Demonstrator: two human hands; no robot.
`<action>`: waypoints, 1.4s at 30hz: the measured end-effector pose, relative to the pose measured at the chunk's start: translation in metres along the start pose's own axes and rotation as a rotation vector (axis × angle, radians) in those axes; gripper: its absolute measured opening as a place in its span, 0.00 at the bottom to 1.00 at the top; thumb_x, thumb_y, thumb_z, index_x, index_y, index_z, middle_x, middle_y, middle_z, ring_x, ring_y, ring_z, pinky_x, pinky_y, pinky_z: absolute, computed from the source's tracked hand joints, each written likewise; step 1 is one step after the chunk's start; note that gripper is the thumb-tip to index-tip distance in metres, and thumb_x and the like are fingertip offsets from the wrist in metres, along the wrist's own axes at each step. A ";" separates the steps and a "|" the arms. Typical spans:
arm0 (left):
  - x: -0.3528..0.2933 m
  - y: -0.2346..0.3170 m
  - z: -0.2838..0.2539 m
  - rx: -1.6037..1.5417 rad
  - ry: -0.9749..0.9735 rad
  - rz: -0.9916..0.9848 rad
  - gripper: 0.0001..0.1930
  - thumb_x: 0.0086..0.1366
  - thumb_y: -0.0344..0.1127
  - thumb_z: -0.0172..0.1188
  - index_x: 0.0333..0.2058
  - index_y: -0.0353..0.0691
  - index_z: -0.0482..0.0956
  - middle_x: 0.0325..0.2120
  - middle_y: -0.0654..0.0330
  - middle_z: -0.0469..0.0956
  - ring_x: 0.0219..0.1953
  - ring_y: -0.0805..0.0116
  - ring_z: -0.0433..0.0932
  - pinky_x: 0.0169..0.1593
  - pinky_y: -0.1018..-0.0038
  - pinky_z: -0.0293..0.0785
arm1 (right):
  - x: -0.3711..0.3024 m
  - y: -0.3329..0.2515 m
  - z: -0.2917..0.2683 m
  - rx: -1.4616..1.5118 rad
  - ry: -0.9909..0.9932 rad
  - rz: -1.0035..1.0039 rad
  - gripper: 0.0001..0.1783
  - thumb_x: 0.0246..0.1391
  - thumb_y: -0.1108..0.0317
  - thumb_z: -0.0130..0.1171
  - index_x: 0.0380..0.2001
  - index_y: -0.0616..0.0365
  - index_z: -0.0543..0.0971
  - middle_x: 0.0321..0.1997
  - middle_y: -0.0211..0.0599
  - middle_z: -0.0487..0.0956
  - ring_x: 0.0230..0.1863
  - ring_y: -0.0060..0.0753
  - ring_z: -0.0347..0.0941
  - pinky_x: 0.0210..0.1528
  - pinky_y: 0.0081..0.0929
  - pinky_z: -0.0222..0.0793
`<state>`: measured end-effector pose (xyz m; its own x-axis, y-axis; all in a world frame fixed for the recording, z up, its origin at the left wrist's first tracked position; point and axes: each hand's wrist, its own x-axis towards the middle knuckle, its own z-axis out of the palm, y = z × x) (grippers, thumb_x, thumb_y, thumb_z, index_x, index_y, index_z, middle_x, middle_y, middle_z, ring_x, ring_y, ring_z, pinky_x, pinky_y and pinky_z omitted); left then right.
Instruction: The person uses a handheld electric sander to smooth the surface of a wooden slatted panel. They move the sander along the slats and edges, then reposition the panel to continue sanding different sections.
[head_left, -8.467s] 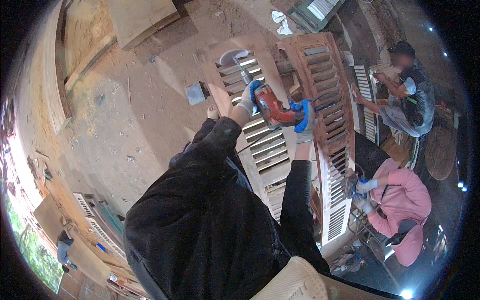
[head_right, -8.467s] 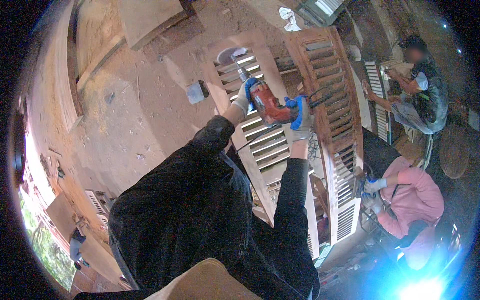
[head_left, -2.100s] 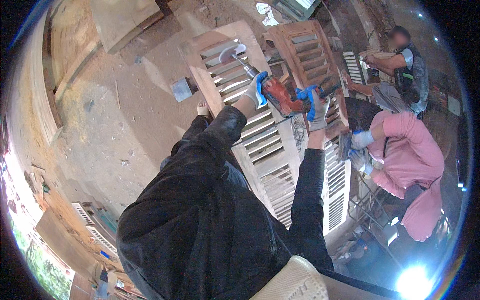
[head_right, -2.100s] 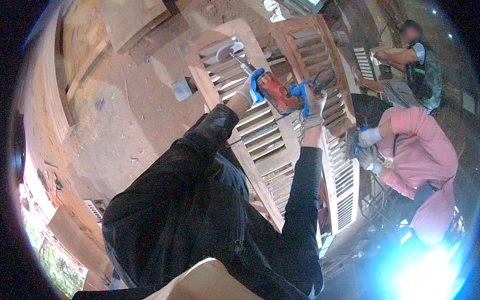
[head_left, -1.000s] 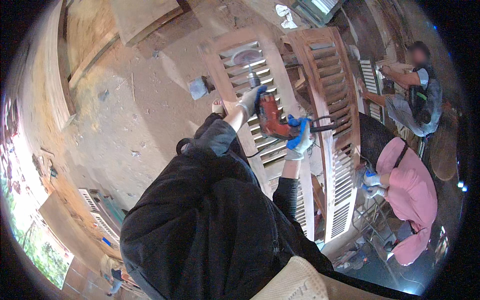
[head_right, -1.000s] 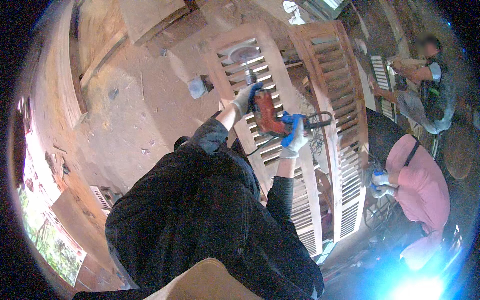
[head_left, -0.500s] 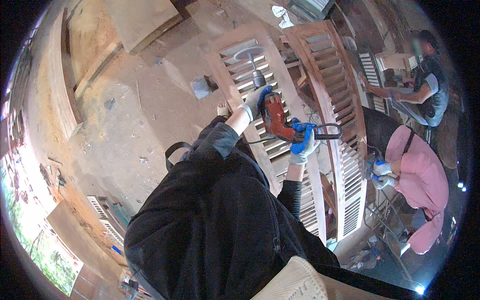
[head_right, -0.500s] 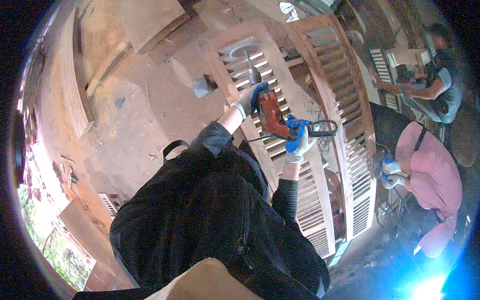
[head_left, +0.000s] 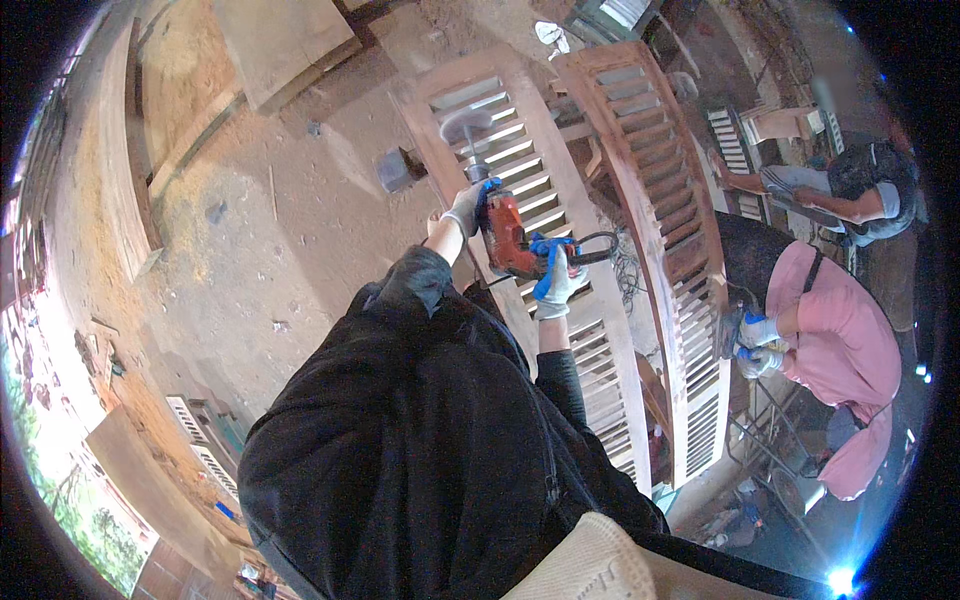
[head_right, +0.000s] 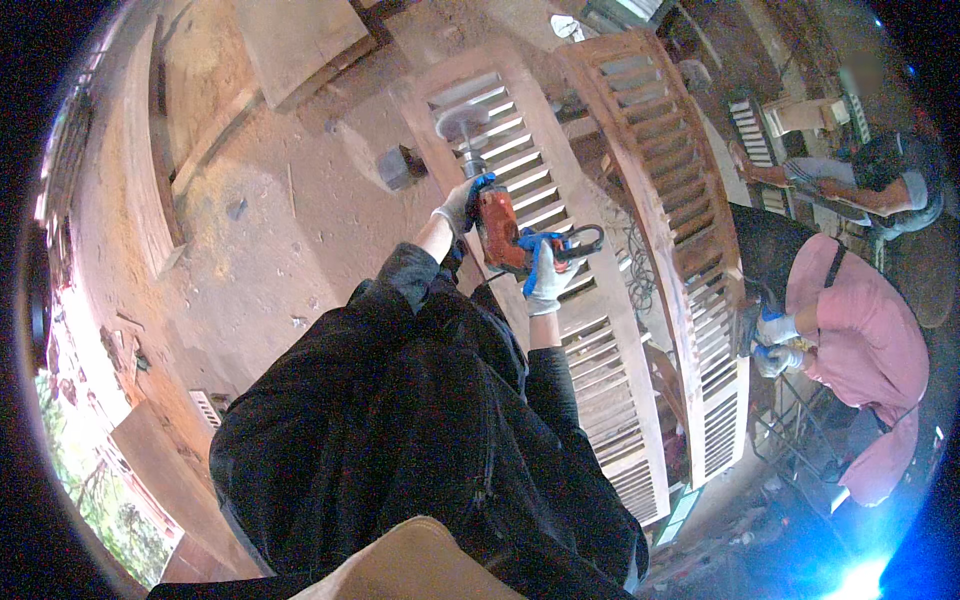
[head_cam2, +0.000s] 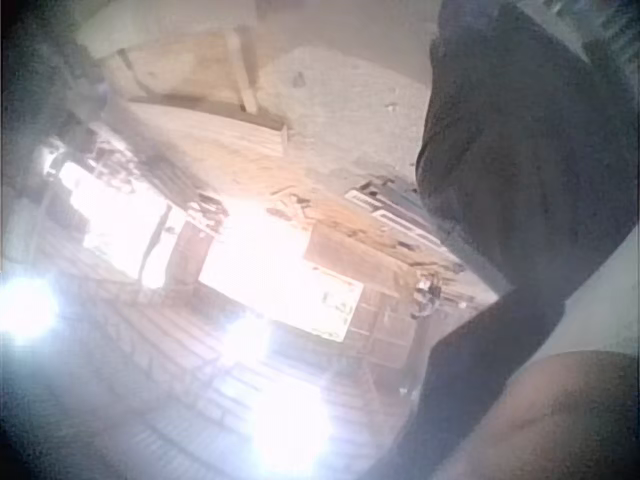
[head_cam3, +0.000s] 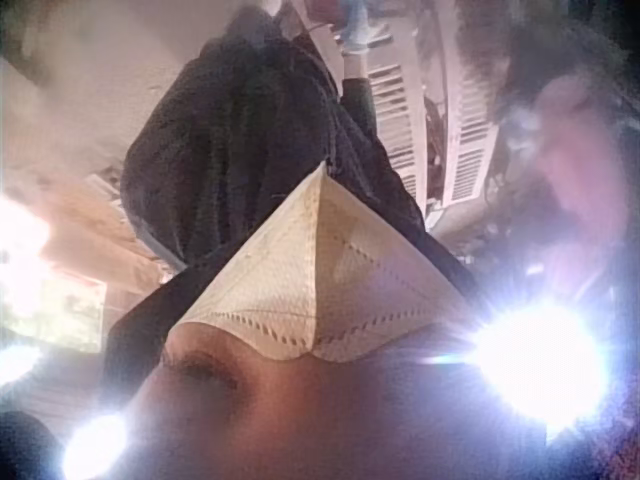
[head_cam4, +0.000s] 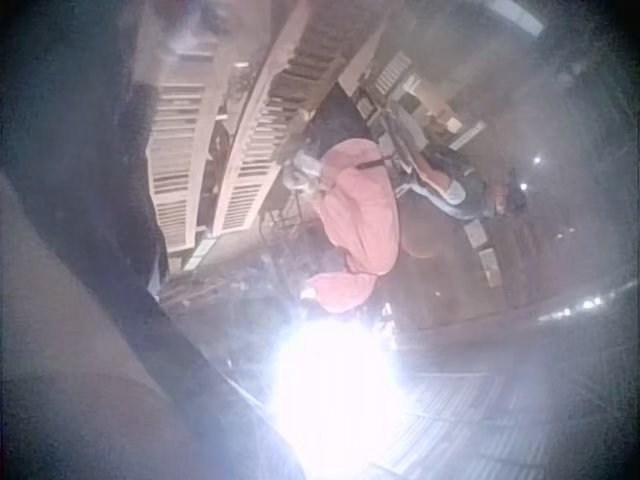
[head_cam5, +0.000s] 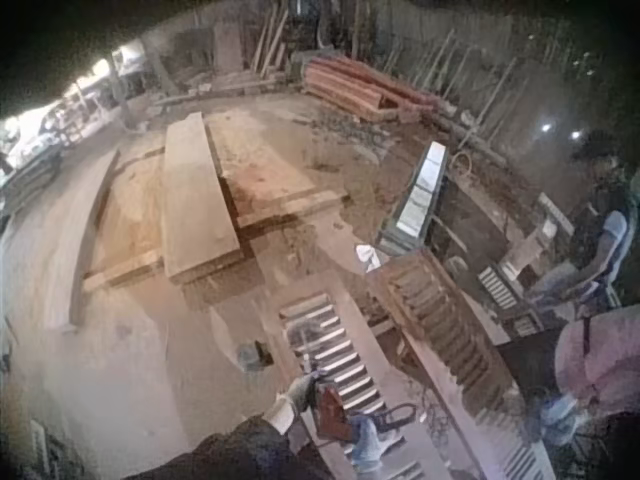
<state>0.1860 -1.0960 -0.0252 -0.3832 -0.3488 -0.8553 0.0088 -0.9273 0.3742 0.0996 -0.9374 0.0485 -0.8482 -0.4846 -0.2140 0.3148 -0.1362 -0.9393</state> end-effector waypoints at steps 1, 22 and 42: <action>-0.001 0.001 -0.004 -0.057 -0.048 -0.036 0.14 0.52 0.49 0.60 0.32 0.46 0.76 0.24 0.64 0.76 0.24 0.70 0.74 0.27 0.72 0.70 | -0.009 -0.024 0.017 -0.028 -0.059 0.019 0.04 0.47 0.73 0.54 0.22 0.62 0.72 0.21 0.37 0.75 0.23 0.31 0.71 0.43 0.43 0.71; 0.063 -0.022 0.057 -0.407 -0.019 0.041 0.15 0.53 0.44 0.61 0.32 0.40 0.74 0.24 0.60 0.75 0.24 0.67 0.74 0.28 0.67 0.71 | 0.090 -0.073 0.000 -0.131 -0.202 0.194 0.08 0.49 0.67 0.56 0.20 0.59 0.74 0.19 0.33 0.74 0.21 0.27 0.70 0.41 0.37 0.72; 0.056 0.007 0.092 -0.440 -0.434 -0.076 0.16 0.57 0.54 0.50 0.29 0.48 0.75 0.28 0.58 0.78 0.30 0.57 0.75 0.39 0.58 0.70 | 0.127 -0.100 0.023 -0.144 -0.295 0.099 0.06 0.49 0.67 0.57 0.23 0.54 0.71 0.21 0.27 0.71 0.23 0.22 0.67 0.34 0.29 0.69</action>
<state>0.0801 -1.1094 -0.0376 -0.7374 -0.2781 -0.6155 0.3108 -0.9488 0.0564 -0.0295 -1.0054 0.1211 -0.6502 -0.7210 -0.2396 0.3087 0.0374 -0.9504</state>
